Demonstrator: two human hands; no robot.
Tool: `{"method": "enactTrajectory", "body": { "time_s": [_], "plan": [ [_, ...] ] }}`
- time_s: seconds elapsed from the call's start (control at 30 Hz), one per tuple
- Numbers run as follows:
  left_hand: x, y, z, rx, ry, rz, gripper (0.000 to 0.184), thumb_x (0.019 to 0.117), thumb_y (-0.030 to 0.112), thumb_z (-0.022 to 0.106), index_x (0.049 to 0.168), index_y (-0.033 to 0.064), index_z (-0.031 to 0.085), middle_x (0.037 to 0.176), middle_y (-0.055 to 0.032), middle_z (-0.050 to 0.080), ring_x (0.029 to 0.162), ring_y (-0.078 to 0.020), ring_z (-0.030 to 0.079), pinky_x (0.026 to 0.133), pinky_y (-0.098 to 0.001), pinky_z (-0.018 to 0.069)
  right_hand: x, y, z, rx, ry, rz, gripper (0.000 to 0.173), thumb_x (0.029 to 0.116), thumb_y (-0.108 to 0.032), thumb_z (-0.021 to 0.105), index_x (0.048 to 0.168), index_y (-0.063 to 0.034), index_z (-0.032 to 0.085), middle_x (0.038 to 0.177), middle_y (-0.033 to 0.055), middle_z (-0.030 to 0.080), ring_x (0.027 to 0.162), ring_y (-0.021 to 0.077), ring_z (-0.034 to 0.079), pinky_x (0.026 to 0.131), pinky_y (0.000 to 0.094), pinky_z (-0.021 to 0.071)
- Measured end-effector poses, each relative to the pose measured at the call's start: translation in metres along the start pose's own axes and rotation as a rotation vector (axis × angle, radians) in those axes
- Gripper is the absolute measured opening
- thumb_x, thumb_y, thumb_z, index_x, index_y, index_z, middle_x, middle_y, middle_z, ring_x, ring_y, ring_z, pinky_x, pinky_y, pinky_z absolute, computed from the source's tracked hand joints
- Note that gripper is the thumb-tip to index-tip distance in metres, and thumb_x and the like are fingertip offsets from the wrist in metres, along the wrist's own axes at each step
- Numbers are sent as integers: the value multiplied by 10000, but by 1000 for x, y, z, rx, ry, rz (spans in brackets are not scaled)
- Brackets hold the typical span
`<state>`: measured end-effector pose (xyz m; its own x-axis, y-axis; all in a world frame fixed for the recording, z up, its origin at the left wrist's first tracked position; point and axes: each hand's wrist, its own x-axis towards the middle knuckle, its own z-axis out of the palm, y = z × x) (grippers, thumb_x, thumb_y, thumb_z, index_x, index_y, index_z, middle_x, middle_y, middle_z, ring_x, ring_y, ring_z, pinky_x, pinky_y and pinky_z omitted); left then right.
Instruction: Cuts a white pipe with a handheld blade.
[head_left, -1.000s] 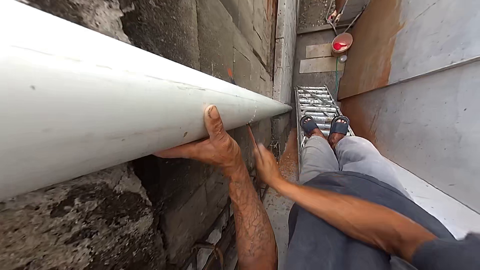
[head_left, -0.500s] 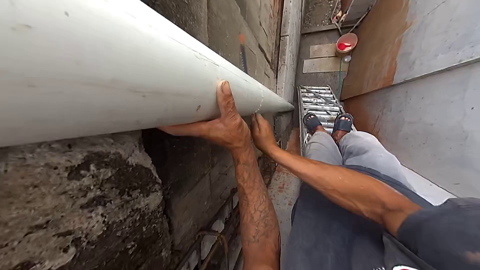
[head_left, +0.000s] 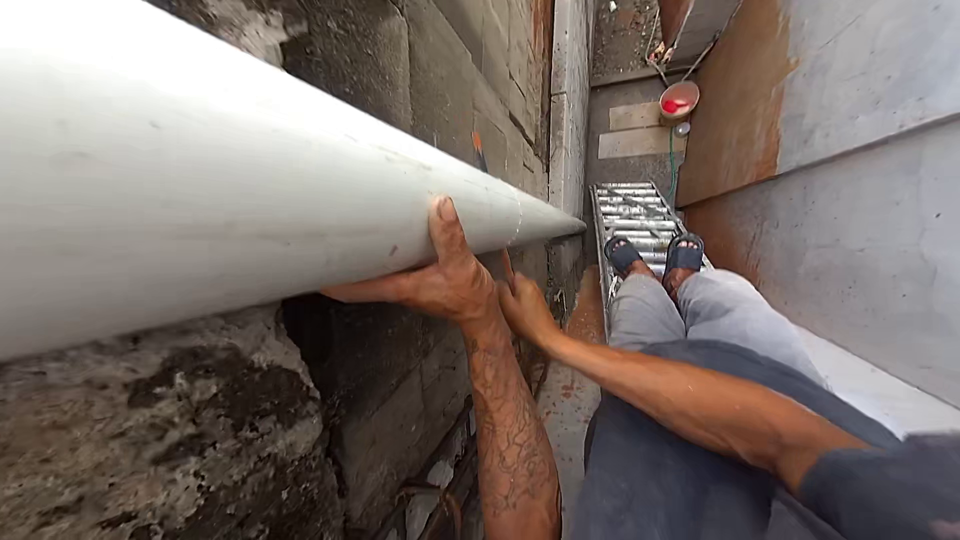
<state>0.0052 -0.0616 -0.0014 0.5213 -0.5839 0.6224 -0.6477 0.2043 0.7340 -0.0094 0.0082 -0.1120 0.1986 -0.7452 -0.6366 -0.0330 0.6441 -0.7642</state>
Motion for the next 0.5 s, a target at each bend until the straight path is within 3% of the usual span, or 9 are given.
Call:
{"method": "enactTrajectory", "body": {
  "time_s": [0.07,0.17,0.23,0.3,0.33,0.4,0.5],
  "plan": [
    [-3,4,-4,30,-33,-35,1107,930,395,731,1546,-94,-47,1561,-270,291,1444,-187,391,1149,-259,394,-4,11,6,-36,27,-32,303,1090,-249,471,973,16,561,746,114,539,689,249,568,677,457,491],
    [0,1,-8,9,-13,3,1140,905,390,768,1538,-111,-37,1556,-278,296,1437,-198,403,1142,-275,409,-38,41,7,-110,-37,3,338,1076,-275,458,1048,32,596,798,109,588,753,231,608,745,431,515],
    [3,-6,5,-50,47,49,1165,877,374,804,1529,-123,-23,1551,-281,293,1428,-190,413,1132,-268,419,-19,15,-7,-125,-24,-17,338,1085,-247,442,1069,51,599,838,134,604,789,241,619,765,426,513],
    [3,-6,5,-37,60,68,1160,847,281,788,1517,-161,-49,1557,-337,232,1430,-220,372,1140,-239,368,0,-15,-9,-96,-23,-7,360,1099,-228,442,1102,91,609,911,217,643,862,325,655,809,506,526],
    [0,-3,-2,-11,51,58,1151,838,247,784,1517,-168,-47,1555,-352,227,1427,-240,371,1143,-242,360,-2,-10,-3,-93,-32,-3,359,1104,-238,436,1104,86,593,905,232,640,853,355,662,789,540,531],
    [0,0,-3,8,16,21,1131,894,344,784,1531,-129,-22,1553,-298,288,1434,-209,402,1152,-262,391,-11,12,-1,-113,-10,-86,337,1092,-252,433,1089,55,572,826,177,614,759,306,644,712,498,540],
    [0,-2,0,-21,22,9,1143,899,412,770,1533,-107,-26,1532,-260,325,1410,-175,434,1120,-269,435,-32,19,-5,-156,-54,-5,344,1097,-254,420,1120,47,584,867,143,611,819,255,629,794,434,516]
  ]
}}
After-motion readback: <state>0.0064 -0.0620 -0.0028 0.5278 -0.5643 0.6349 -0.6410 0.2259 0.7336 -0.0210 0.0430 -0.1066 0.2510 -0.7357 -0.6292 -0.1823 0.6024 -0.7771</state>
